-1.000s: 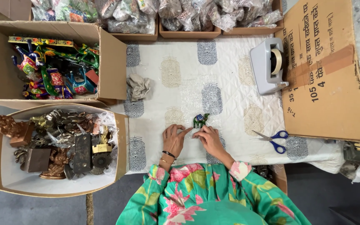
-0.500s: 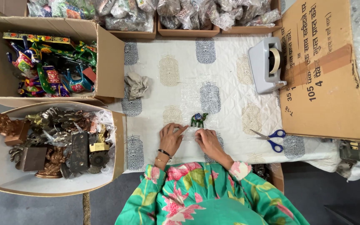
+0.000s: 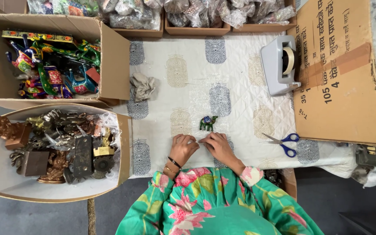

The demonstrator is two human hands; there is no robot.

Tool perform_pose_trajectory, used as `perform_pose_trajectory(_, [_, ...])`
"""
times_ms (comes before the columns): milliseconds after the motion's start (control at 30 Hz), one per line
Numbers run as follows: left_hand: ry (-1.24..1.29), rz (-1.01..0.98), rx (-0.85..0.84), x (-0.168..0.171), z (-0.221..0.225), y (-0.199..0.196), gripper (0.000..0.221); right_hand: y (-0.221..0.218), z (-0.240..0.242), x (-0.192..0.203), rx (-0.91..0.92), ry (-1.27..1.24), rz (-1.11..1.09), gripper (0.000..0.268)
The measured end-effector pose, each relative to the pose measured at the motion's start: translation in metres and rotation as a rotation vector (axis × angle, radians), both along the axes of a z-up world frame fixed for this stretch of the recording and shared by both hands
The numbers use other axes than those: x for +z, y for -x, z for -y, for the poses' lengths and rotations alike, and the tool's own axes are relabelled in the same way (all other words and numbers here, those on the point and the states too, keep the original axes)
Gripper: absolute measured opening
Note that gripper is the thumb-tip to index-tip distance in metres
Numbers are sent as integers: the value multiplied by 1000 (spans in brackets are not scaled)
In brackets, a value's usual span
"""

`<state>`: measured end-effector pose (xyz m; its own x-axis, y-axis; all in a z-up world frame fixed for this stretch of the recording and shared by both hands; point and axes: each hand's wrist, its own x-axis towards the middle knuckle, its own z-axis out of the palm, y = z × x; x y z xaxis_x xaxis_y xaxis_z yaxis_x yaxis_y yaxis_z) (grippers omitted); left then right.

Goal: The person wraps small decorative figurines in bubble wrap by hand and places the wrapped items into cardboard boxes on the table. They occasionally wipe items with a cloth and reach into a box of bubble wrap to tear off pieces for each figurine.

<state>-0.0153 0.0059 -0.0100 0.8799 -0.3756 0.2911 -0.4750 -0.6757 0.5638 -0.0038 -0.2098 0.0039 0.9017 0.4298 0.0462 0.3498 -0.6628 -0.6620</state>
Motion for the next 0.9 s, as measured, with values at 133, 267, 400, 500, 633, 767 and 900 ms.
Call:
perform_pose_trajectory(133, [93,-159,147,4,7,4,11,1,1,0,7,9,8,25])
perform_pose_trajectory(267, [202,-313,389,0,13,3,11,-1,0,4,28,8,33,26])
perform_pose_trajectory(400, [318,-466,517,-2,17,2,11,1,0,5,28,23,30,28])
perform_pose_trajectory(500, [424,-530,594,-3,19,1,10,-2,-3,2,7,24,27,27])
perform_pose_trajectory(633, [523,-461,604,-14,17,1,9,-3,-5,-8,-35,28,-12,23])
perform_pose_trajectory(767, [513,-368,463,-19,13,2,9,-5,-11,-3,-109,30,-96,15])
perform_pose_trajectory(900, [382,-360,379,-16,12,1,8,-6,-16,3,-135,-45,-50,21])
